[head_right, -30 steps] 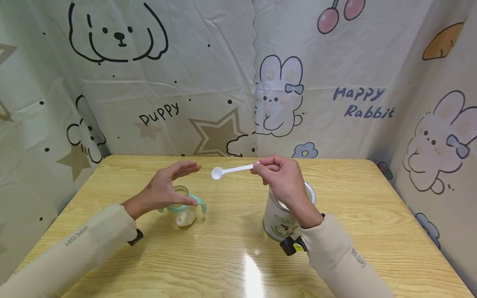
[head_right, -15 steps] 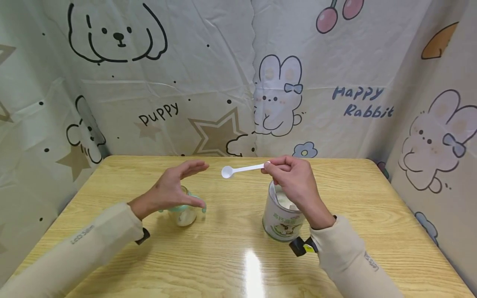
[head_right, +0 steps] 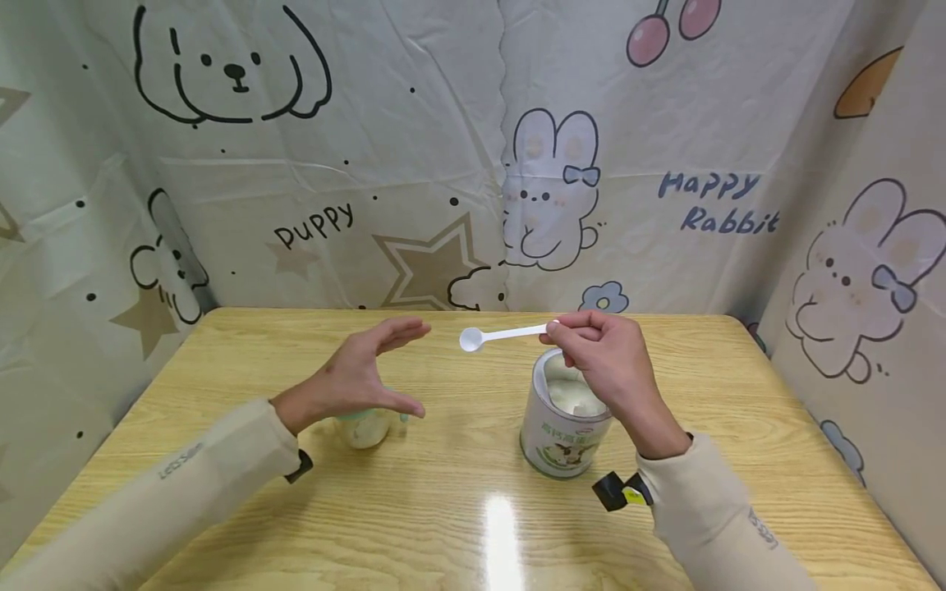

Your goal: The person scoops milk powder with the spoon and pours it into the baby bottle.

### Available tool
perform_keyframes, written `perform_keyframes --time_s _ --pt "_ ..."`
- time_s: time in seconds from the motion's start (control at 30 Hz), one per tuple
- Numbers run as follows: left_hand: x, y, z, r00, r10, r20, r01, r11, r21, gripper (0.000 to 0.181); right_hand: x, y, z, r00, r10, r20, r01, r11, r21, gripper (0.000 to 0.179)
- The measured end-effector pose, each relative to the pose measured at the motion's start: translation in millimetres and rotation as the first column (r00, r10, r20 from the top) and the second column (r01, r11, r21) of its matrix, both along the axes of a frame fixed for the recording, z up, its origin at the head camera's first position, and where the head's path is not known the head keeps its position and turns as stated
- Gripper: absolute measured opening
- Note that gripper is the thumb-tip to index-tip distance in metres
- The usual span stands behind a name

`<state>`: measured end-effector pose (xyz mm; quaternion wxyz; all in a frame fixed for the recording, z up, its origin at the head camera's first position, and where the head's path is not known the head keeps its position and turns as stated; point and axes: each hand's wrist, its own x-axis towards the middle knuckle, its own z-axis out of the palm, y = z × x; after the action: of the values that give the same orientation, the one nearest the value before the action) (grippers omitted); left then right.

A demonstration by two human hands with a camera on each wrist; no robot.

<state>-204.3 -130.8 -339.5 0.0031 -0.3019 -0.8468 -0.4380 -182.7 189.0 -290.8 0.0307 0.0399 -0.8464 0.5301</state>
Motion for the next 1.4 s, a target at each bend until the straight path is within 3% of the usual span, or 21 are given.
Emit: perform_keyframes --time_s 0.33,0.87,1.4 --pt "0.5 13.5 4.7 1.000 -0.023 -0.011 0.023 1.000 0.008 0.110 2.8 11.6 -0.4 1.000 -0.020 -0.009 0.021 1.000 0.015 0.036" --pt "2.5 37.1 1.9 0.998 -0.052 0.020 0.050 0.995 0.088 0.108 7.8 35.7 -3.6 0.998 -0.061 -0.004 0.061 0.996 0.072 0.040" --pt "4.2 53.3 0.7 0.997 -0.062 0.050 0.059 0.996 0.061 0.109 16.1 51.6 -3.1 0.995 -0.095 -0.007 0.095 0.991 0.092 0.048"
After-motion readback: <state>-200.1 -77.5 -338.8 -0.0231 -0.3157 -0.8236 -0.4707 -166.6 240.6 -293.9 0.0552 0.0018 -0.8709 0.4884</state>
